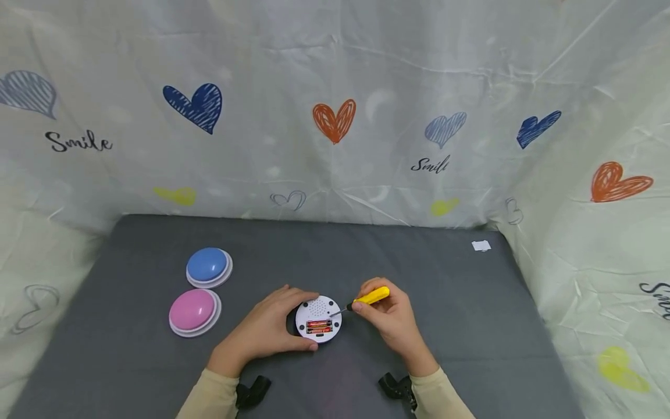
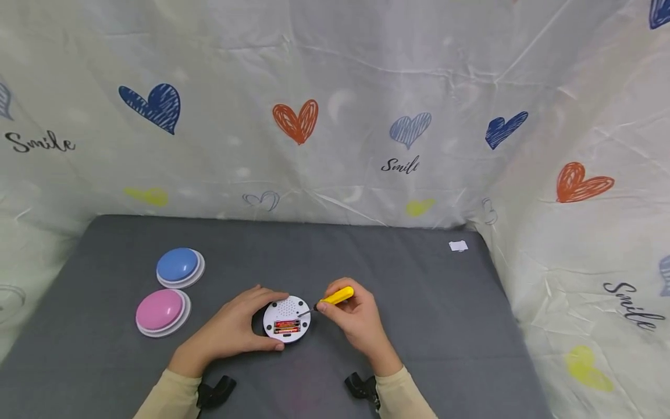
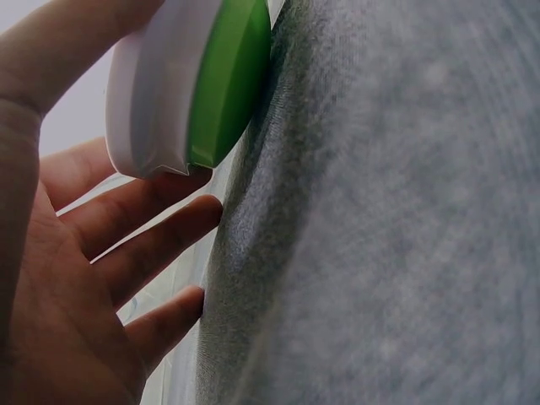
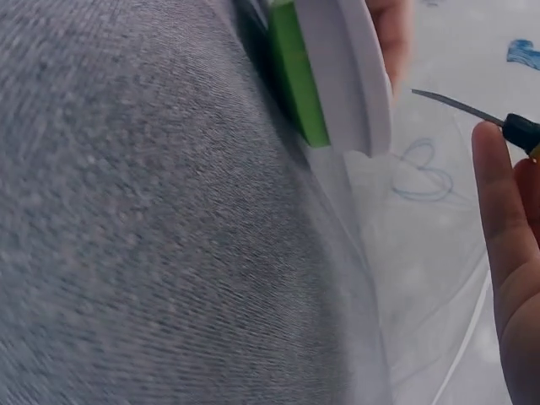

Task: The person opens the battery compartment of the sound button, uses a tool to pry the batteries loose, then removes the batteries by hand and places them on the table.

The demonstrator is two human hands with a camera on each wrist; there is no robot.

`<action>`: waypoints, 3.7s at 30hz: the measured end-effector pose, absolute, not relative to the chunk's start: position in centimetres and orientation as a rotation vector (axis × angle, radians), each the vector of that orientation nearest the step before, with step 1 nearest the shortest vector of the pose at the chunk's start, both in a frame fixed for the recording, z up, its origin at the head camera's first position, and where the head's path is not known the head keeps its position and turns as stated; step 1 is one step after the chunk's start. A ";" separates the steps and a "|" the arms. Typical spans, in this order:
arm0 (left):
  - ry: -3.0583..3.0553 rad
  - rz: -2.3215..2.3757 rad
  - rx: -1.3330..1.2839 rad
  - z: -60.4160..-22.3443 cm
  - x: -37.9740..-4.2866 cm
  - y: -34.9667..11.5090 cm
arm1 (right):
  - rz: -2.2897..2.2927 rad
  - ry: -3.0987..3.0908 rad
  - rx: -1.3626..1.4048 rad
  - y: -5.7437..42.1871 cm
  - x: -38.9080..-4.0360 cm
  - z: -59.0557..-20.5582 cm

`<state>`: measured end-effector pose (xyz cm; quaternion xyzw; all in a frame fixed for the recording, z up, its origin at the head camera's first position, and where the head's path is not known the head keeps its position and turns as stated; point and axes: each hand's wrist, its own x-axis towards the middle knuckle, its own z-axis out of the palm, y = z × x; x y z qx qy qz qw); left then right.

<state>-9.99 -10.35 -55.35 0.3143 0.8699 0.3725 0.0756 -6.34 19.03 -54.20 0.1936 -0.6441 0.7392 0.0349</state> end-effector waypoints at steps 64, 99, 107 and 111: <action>2.605 1.098 0.959 -55.0 -9.8 -10.1 | 1.904 -1.873 1.065 18.2 -6.4 -54.8; 2.639 1.123 0.952 -55.4 -9.6 -10.0 | 2.364 -1.813 0.794 18.5 -5.5 -55.2; 2.643 1.096 0.954 -55.1 -9.8 -10.0 | 2.552 -1.638 0.658 18.8 -6.1 -56.1; 2.651 1.103 0.962 -55.1 -9.9 -10.0 | 2.632 -1.579 0.552 19.0 -6.3 -56.4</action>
